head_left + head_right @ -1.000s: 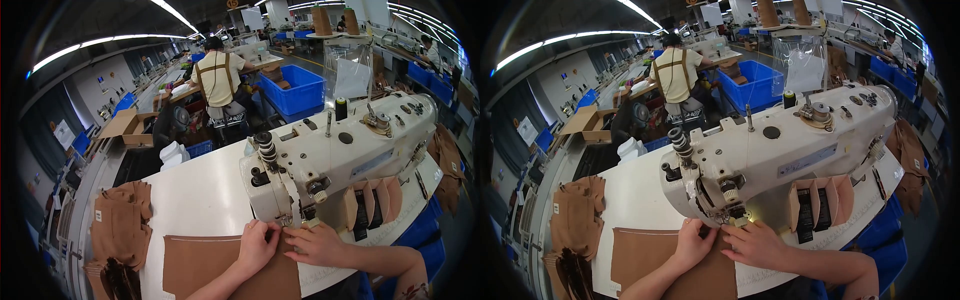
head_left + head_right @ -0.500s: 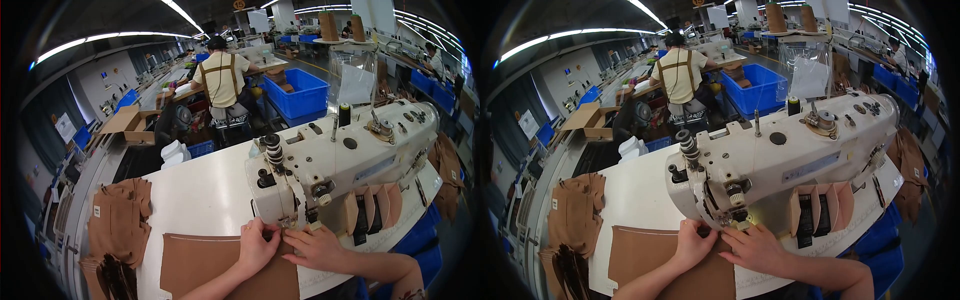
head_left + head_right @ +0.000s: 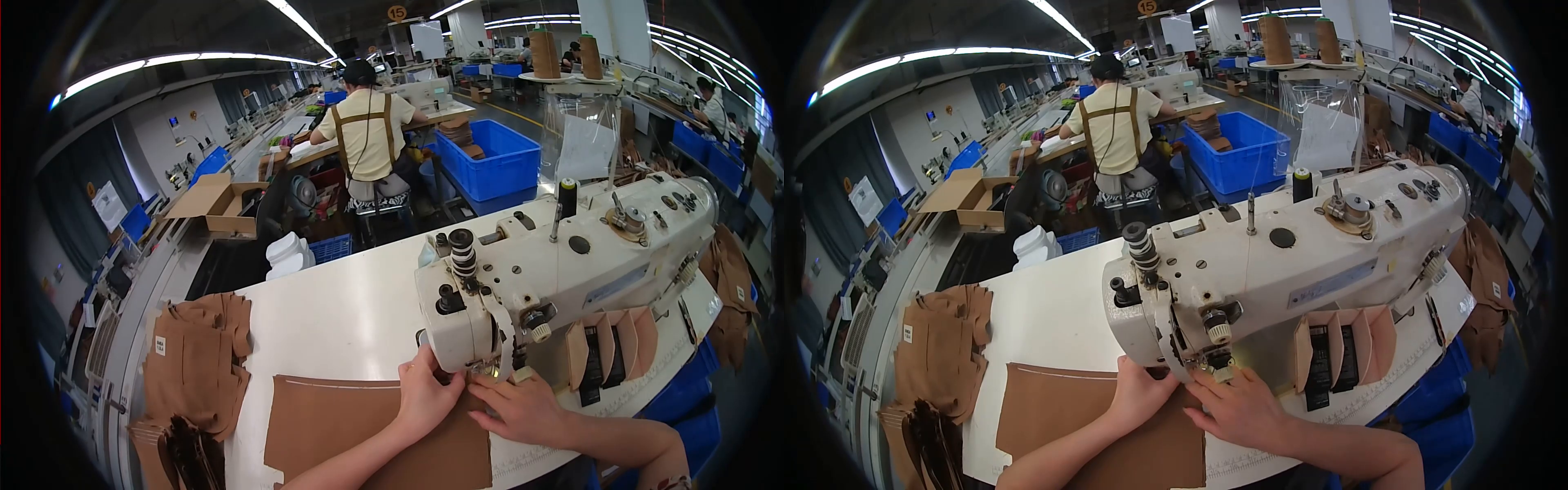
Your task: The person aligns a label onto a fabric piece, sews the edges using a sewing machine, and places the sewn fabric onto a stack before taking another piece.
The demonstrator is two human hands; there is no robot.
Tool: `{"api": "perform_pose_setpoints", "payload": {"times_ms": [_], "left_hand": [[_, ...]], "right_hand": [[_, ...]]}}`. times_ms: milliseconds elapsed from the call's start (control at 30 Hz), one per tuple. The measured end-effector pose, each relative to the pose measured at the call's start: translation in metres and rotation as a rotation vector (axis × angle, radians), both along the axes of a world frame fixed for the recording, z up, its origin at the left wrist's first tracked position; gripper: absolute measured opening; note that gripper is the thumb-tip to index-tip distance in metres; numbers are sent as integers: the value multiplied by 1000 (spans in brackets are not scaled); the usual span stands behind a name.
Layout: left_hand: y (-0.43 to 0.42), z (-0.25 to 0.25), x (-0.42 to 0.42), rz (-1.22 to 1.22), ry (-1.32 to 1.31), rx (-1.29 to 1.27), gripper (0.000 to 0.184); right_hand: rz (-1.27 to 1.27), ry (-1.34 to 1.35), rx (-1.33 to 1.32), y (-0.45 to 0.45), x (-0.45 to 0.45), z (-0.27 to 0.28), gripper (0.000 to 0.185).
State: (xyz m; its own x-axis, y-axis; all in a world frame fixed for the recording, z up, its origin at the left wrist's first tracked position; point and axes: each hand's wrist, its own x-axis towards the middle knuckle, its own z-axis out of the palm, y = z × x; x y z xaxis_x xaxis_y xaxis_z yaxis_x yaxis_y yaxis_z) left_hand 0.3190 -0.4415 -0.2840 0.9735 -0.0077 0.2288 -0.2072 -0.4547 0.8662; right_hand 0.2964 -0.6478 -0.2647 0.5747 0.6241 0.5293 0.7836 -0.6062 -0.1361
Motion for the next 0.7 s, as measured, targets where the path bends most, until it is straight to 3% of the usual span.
{"api": "perform_pose_setpoints", "payload": {"times_ms": [467, 600, 700], "left_hand": [[5, -1, 3, -24, -101, 103, 34], [1, 8, -2, -19, -32, -2, 30], [1, 1, -2, 0, -59, 21, 27]], "right_hand": [[14, 8, -29, -3, -5, 5, 39], [29, -8, -50, -6, -11, 8, 40], [139, 39, -5, -15, -19, 6, 44]]}}
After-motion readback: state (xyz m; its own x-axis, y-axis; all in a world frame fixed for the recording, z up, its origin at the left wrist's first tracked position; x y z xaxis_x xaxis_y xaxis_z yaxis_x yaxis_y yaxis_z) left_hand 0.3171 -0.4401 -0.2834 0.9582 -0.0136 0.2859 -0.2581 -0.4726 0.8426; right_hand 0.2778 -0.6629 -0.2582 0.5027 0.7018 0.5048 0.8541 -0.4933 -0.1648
